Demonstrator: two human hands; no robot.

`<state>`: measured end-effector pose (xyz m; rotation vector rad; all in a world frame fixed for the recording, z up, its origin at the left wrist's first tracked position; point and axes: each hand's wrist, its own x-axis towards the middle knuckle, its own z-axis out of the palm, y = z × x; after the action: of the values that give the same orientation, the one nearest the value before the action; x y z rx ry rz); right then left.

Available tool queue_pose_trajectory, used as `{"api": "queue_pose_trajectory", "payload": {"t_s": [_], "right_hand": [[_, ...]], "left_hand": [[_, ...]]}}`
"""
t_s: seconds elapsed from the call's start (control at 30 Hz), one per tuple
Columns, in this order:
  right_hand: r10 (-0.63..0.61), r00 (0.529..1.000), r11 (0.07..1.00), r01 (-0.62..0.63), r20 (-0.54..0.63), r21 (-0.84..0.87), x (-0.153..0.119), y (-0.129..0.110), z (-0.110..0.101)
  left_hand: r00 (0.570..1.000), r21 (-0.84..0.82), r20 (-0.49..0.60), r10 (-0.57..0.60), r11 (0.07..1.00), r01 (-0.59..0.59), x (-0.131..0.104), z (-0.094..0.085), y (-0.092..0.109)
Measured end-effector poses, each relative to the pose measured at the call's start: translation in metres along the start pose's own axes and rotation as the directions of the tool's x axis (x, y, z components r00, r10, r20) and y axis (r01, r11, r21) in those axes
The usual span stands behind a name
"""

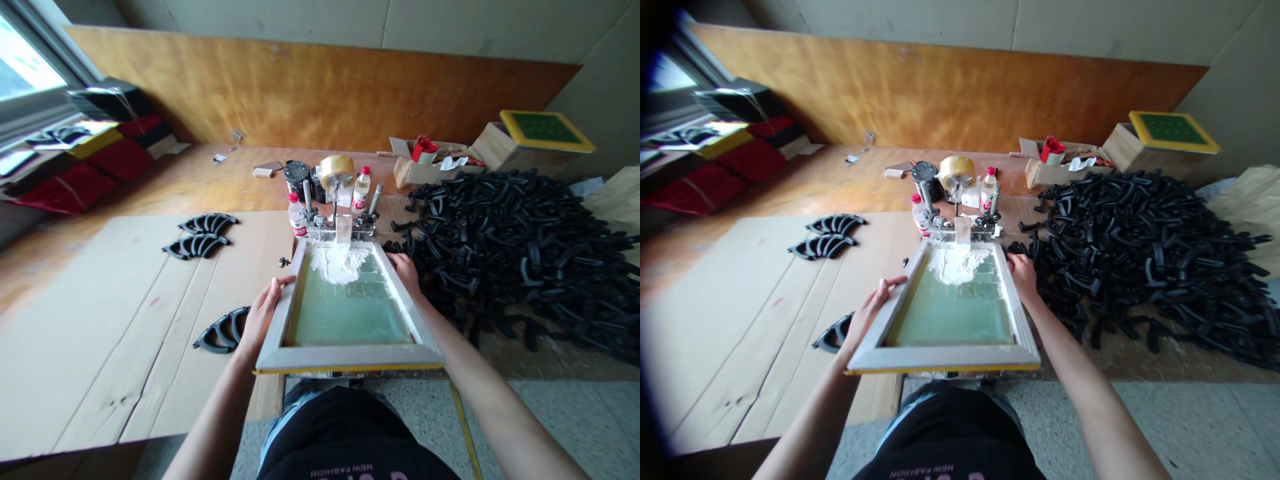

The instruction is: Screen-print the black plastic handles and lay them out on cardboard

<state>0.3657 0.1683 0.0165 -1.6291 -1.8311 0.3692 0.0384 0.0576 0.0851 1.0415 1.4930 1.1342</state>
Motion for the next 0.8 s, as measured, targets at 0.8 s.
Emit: {"api": "queue_pose_trajectory", "payload": {"t_s": [0.8], "right_hand": [[-0.592,0.677,0.729,0.681,0.437,-0.069,0.006,-0.082,0.023]], "left_hand": [[0.985,0.173,-0.032,-0.167,0.970,0.170,0.006,0.004,-0.103]]}}
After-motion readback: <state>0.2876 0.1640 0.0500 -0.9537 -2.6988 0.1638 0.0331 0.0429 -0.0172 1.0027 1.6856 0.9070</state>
